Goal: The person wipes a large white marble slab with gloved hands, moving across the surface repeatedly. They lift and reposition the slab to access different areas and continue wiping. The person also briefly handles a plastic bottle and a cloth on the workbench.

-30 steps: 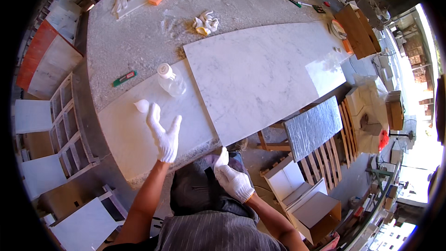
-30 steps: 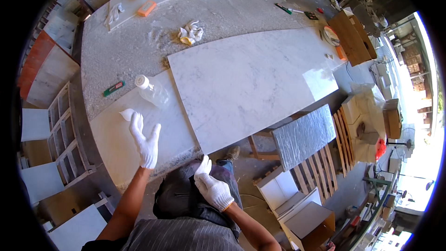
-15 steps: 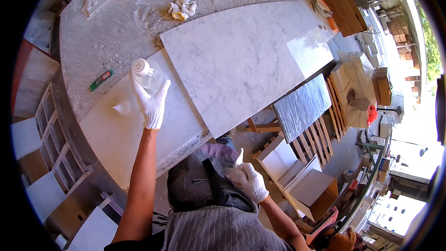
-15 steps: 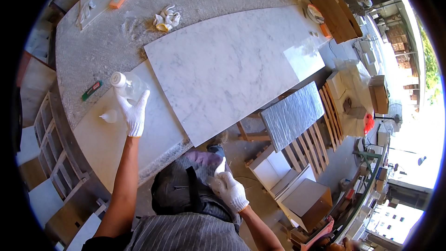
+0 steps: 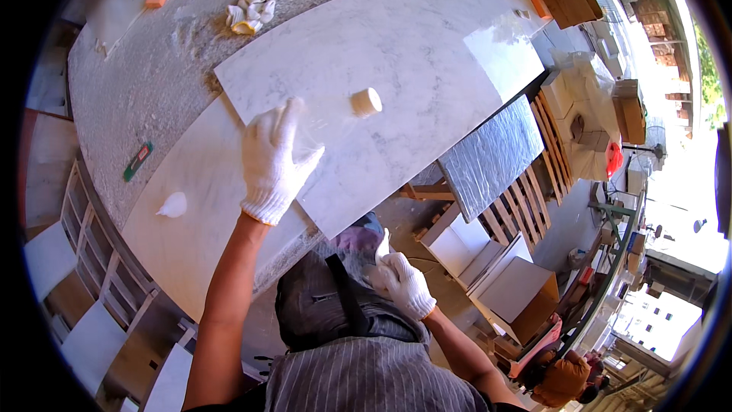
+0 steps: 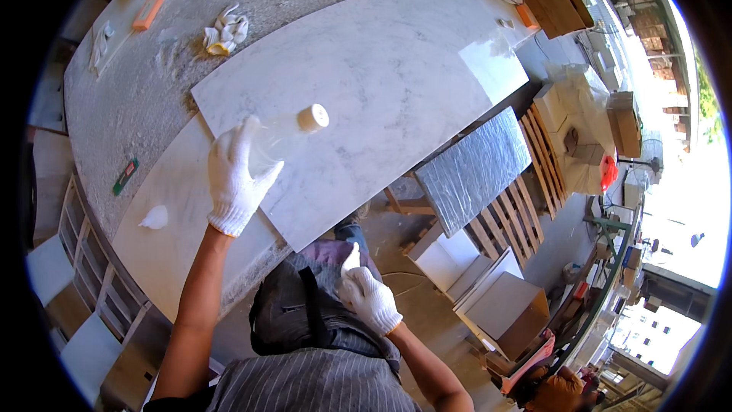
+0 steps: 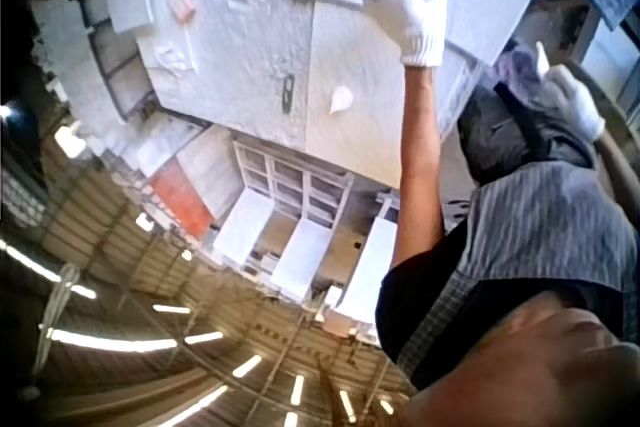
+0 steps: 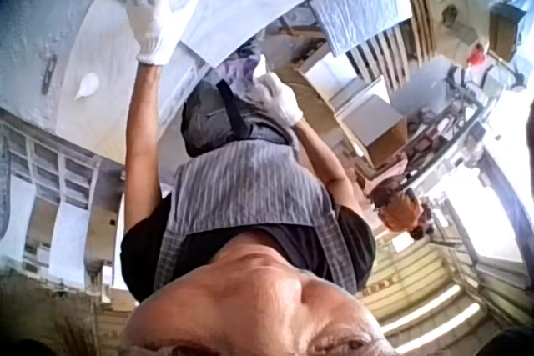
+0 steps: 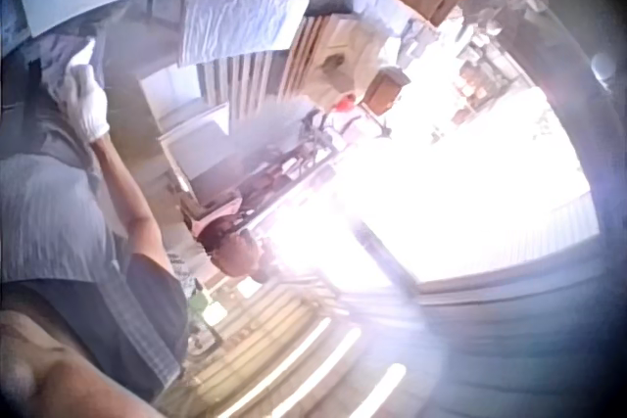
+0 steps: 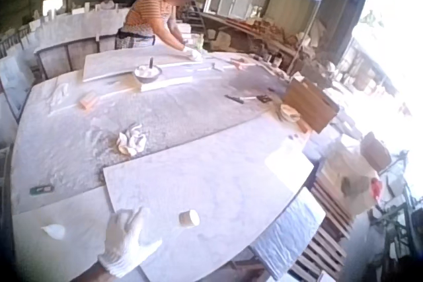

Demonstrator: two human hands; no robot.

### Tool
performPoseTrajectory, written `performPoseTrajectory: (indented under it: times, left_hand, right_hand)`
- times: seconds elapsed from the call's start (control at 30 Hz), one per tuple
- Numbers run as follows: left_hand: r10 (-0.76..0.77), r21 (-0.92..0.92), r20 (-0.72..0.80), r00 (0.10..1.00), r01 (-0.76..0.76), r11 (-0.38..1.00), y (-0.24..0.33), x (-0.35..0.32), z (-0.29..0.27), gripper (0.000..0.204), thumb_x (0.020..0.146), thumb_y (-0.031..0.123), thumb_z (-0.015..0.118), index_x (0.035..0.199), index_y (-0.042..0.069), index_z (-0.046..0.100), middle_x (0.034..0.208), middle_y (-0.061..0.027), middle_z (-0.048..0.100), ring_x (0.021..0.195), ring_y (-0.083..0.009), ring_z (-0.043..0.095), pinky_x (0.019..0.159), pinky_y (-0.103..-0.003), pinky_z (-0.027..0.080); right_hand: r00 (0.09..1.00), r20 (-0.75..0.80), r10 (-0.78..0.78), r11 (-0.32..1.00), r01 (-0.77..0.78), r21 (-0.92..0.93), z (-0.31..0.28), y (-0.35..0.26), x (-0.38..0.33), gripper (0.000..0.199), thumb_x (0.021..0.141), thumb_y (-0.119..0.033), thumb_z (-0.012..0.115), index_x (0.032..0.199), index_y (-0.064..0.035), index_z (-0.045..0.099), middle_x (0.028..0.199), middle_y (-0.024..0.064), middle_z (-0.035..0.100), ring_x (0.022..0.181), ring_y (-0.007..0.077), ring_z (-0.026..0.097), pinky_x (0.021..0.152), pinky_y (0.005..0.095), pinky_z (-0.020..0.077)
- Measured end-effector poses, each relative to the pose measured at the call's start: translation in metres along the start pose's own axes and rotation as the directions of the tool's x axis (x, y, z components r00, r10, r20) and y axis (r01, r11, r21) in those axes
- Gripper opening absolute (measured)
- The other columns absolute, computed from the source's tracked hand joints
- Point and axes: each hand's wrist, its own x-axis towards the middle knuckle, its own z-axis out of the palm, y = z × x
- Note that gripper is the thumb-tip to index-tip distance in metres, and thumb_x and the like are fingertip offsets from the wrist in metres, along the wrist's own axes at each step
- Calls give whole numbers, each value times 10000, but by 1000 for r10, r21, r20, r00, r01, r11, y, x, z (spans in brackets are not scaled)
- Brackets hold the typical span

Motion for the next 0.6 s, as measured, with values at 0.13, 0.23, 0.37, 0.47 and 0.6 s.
performPoseTrajectory:
  times: [0.13,0.23,0.37,0.47,0.6]
  left_hand:
    - [122,61,205,971,-137,989,29,38,30,891,688,249,883,1464,104,470,1183,-131,582,1102,-350,548,967,-483,450]
    - [202,118,307,930,-248,962,53,67,58,897,692,259,878,1475,123,461,1158,-118,578,1090,-334,548,962,-477,451]
    - [263,178,414,872,-360,916,89,110,100,895,711,281,858,1487,136,437,1124,-107,574,1066,-304,569,952,-472,461]
    - [301,230,467,832,-442,867,121,142,128,838,737,307,835,1461,132,452,1062,-92,570,1002,-283,588,942,-461,465]
    - [319,316,527,788,-530,787,156,179,164,795,753,314,819,1444,130,473,1025,-87,575,969,-268,593,936,-447,464]
  right_hand:
    - [999,-25,29,991,-25,134,-18,17,10,260,976,-272,635,1166,-95,617,1000,232,691,917,421,697,793,426,552]
    - [996,-77,44,983,-29,179,-37,32,17,258,972,-263,644,1165,-93,621,1000,235,689,917,422,696,794,424,551]
    - [982,-153,112,952,-63,298,-72,50,25,260,938,-234,690,1135,-80,618,1002,221,692,907,410,699,777,404,552]
    - [961,-277,-12,966,83,247,-100,68,31,296,897,-177,731,1134,-65,593,954,190,684,871,372,710,754,385,553]
    - [924,-382,18,941,113,318,-132,95,38,217,963,-175,663,1125,-41,607,867,155,683,741,285,700,699,360,540]
